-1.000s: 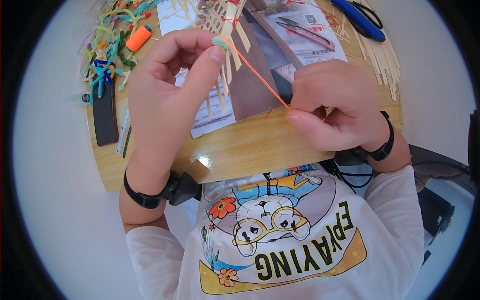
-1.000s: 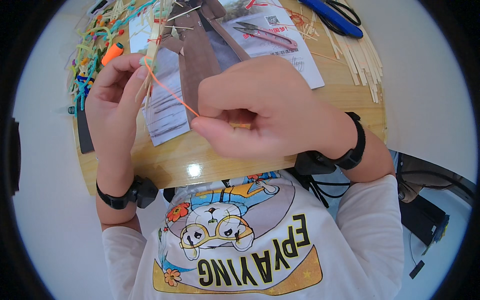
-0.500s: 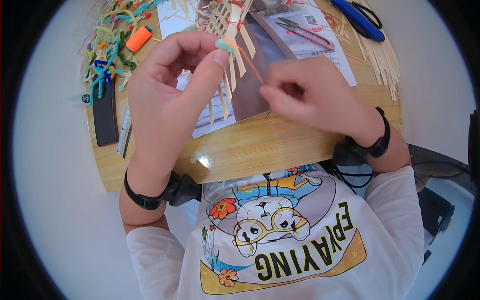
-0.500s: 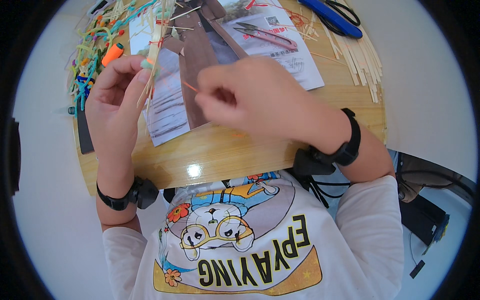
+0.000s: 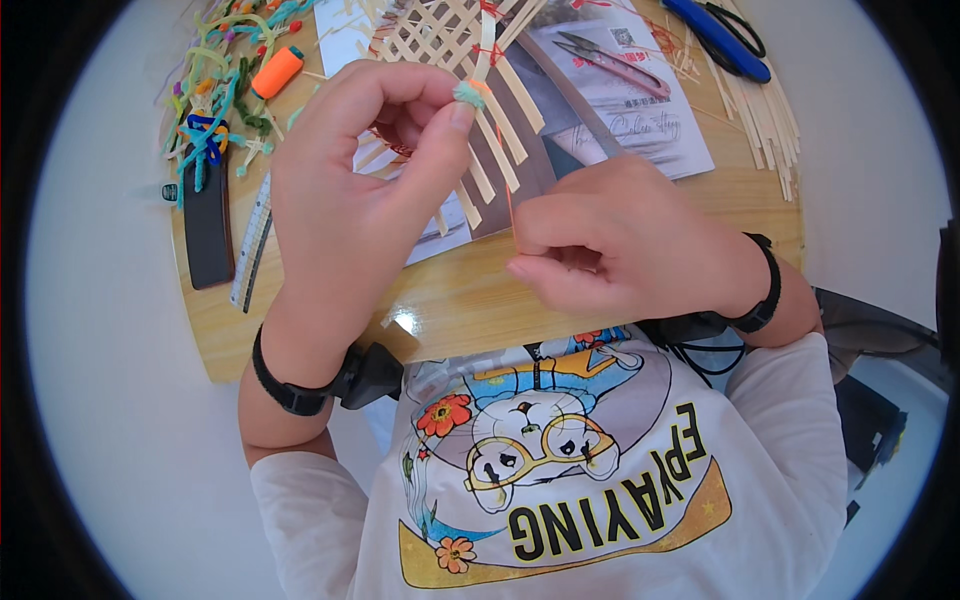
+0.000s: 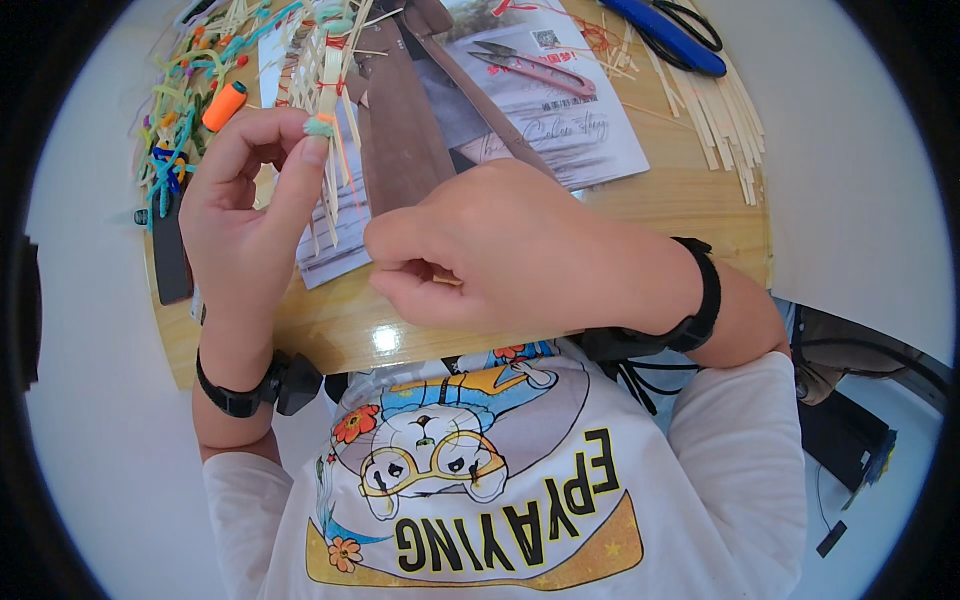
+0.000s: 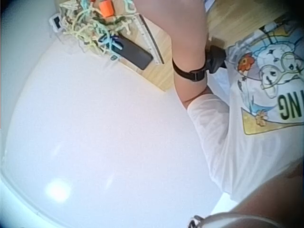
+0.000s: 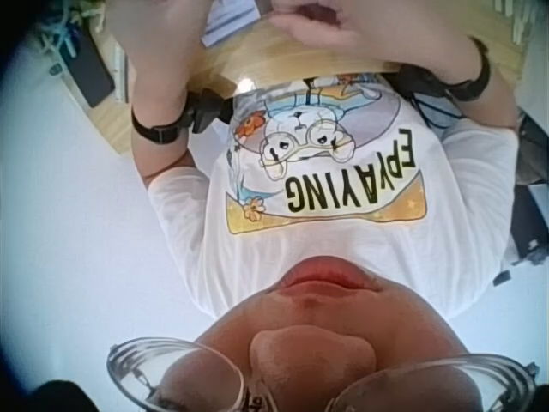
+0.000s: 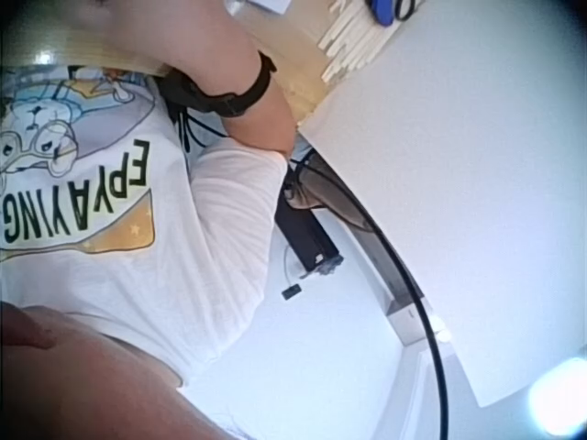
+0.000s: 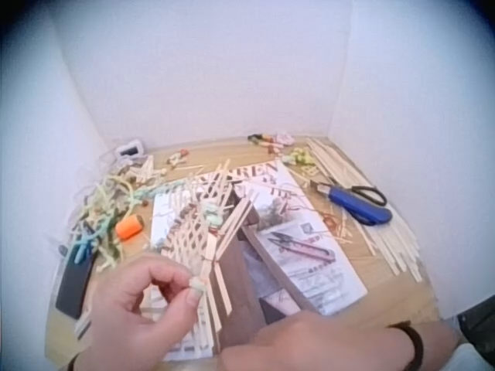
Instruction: Weaving thin strips of bamboo or wood together to construct a basket or similar craft object.
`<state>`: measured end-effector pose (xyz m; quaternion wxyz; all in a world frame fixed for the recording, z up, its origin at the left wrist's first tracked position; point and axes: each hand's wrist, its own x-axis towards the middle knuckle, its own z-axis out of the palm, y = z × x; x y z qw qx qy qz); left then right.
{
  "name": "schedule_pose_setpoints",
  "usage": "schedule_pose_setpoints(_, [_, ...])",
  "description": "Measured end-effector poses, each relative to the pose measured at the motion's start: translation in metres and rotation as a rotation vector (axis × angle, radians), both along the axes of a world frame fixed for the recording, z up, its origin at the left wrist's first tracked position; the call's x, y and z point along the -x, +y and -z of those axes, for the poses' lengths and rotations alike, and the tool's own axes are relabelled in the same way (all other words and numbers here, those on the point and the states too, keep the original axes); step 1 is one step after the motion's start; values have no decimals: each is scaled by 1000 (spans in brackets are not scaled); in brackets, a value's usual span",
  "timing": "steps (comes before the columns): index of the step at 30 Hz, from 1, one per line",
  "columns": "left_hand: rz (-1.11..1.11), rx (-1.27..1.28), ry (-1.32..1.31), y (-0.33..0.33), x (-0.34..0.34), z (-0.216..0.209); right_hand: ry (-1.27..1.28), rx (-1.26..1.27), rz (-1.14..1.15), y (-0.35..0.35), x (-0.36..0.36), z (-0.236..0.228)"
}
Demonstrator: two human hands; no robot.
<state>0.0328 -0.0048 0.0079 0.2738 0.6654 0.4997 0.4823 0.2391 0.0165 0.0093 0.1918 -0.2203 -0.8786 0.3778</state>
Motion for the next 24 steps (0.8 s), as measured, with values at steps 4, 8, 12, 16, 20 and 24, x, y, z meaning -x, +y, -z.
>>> schedule_pose_setpoints(4, [-34,4,54,-1,0,-1,65,7,-20,1,-3,-7])
schedule_pose_setpoints(8, [-33,12,52,0,0,-1,151,32,-35,0,-8,-7])
schedule_pose_setpoints(12, [-29,-10,71,2,-3,2,210,34,-48,-2,-6,-4])
schedule_pose_setpoints(16, [-24,-20,43,2,-5,2,205,65,-56,-3,-4,-4])
schedule_pose_setpoints(20, [16,5,95,0,-4,1,267,146,-70,-2,-8,-12])
schedule_pose_setpoints(24, [16,-3,111,0,-4,1,274,259,-89,-1,-12,-17])
